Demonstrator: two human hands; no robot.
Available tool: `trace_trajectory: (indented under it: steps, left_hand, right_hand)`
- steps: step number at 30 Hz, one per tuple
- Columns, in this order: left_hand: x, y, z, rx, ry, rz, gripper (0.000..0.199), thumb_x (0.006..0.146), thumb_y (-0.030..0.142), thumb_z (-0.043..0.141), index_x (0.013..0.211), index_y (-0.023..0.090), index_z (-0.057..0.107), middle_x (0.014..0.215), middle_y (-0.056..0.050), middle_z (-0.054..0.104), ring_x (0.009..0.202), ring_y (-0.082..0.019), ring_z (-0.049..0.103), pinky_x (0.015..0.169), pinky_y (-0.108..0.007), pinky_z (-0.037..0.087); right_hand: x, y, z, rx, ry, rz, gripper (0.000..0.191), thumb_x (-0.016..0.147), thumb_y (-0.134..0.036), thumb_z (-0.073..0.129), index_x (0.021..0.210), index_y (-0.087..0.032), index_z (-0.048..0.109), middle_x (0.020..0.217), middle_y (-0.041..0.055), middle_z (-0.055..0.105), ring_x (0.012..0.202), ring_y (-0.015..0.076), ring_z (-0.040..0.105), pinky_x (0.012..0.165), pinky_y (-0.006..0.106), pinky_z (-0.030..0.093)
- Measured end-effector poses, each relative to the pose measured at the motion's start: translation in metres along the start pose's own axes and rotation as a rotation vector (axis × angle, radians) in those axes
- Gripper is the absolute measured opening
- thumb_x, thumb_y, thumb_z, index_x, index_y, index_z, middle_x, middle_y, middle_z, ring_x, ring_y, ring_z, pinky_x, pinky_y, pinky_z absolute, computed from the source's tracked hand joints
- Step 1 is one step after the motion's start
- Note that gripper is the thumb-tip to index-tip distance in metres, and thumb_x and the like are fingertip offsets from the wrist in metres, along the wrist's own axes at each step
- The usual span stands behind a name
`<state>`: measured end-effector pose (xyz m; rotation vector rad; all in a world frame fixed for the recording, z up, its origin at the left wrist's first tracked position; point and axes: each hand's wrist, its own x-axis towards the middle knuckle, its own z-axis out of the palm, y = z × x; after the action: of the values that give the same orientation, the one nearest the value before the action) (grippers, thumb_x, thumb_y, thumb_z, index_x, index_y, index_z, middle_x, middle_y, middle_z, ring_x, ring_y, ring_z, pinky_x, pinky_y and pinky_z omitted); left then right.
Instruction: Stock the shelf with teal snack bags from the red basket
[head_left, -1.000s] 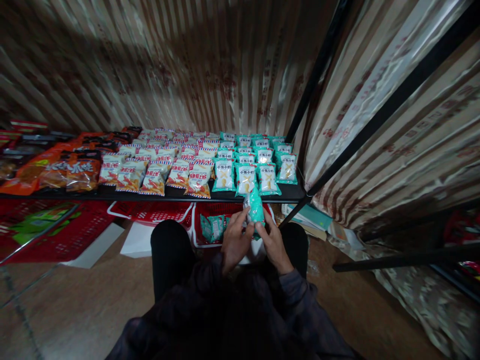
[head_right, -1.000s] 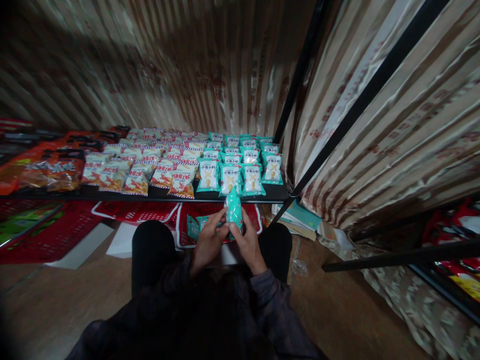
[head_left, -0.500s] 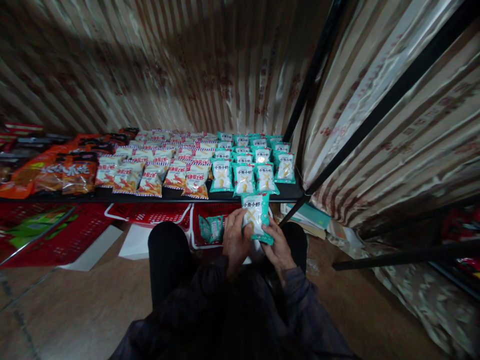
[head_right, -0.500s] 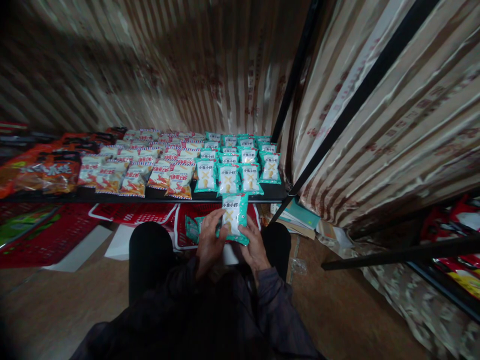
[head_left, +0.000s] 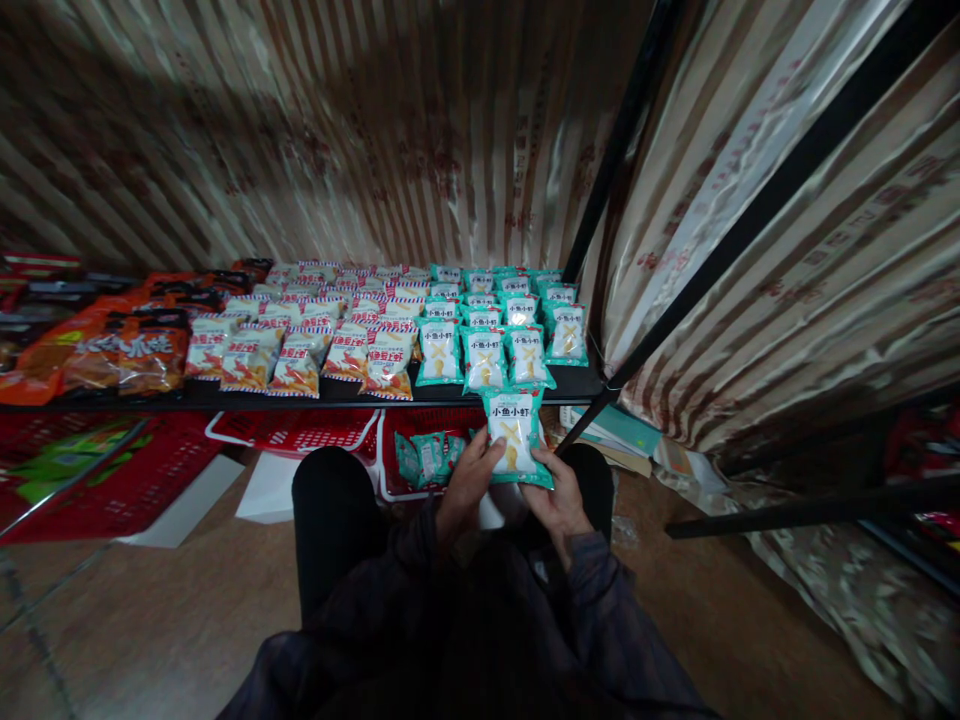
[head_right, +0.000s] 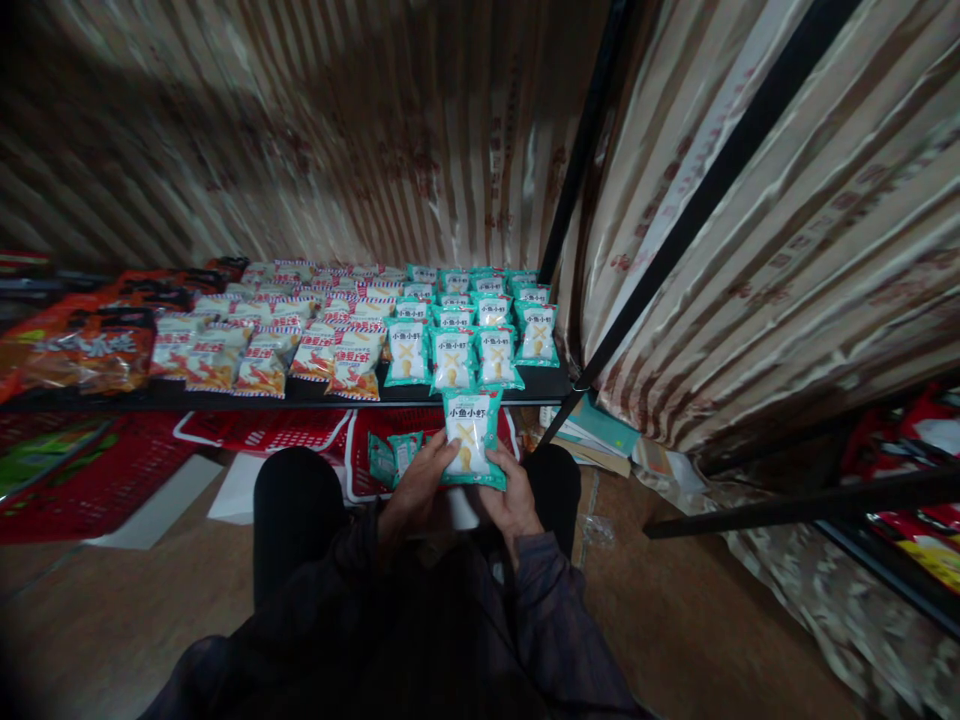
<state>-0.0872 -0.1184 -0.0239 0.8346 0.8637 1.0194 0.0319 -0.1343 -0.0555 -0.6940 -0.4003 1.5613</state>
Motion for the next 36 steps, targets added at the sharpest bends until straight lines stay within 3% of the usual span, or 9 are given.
trace_trajectory:
  steps: [6,12,18,26,30,36]
  left_hand:
    - [0.005,-0.004,0.000,0.024,0.020,0.035,0.061,0.073,0.039,0.072,0.128,0.017,0.055,0.118,-0.011,0.068,0.104,-0.025,0.065,0.091,-0.037,0.052]
    - [0.014,-0.010,0.000,0.080,0.146,0.094,0.063,0.072,0.036,0.074,0.129,0.017,0.053,0.129,-0.014,0.062,0.114,-0.027,0.061,0.092,-0.037,0.052]
    - [0.025,-0.008,0.012,0.029,0.113,0.096,0.064,0.067,0.038,0.077,0.123,0.015,0.056,0.124,-0.015,0.064,0.108,-0.029,0.064,0.091,-0.039,0.053]
    - [0.050,-0.014,0.033,0.087,0.114,0.091,0.066,0.068,0.039,0.077,0.126,0.015,0.054,0.119,-0.015,0.066,0.106,-0.029,0.065,0.090,-0.042,0.054]
    - [0.070,-0.016,0.048,0.121,0.145,0.133,0.066,0.071,0.037,0.075,0.129,0.016,0.052,0.123,-0.015,0.064,0.110,-0.028,0.062,0.093,-0.041,0.052]
    - [0.101,-0.013,0.070,0.180,0.158,0.235,0.060,0.076,0.032,0.071,0.131,0.019,0.052,0.130,-0.012,0.060,0.122,-0.026,0.055,0.104,-0.041,0.044]
  right_hand:
    - [-0.004,-0.013,-0.003,-0.166,0.070,-0.042,0.041,0.066,-0.030,0.077,0.105,-0.024,0.069,0.105,0.0023,0.073,0.104,0.0255,0.066,0.091,0.039,0.053]
    - [-0.006,-0.020,-0.016,-0.259,0.054,-0.064,0.053,0.063,-0.034,0.083,0.113,-0.025,0.067,0.109,0.0045,0.072,0.107,0.0248,0.064,0.094,0.040,0.050]
    - [-0.003,-0.025,-0.028,-0.280,0.009,-0.120,0.054,0.064,-0.027,0.083,0.115,-0.028,0.066,0.124,0.0045,0.066,0.114,0.0227,0.060,0.098,0.036,0.048]
    - [0.009,-0.039,-0.040,-0.320,0.051,-0.223,0.054,0.068,-0.029,0.080,0.119,-0.024,0.063,0.124,0.0060,0.066,0.113,0.0230,0.061,0.101,0.040,0.047]
    - [0.024,-0.051,-0.046,-0.578,0.164,-0.371,0.055,0.075,-0.034,0.072,0.127,-0.023,0.057,0.134,0.0069,0.059,0.122,0.0237,0.055,0.107,0.044,0.041]
    - [0.045,-0.063,-0.043,-1.201,0.359,-0.737,0.052,0.087,-0.027,0.050,0.138,-0.016,0.048,0.143,0.0136,0.048,0.134,0.0260,0.042,0.115,0.050,0.026]
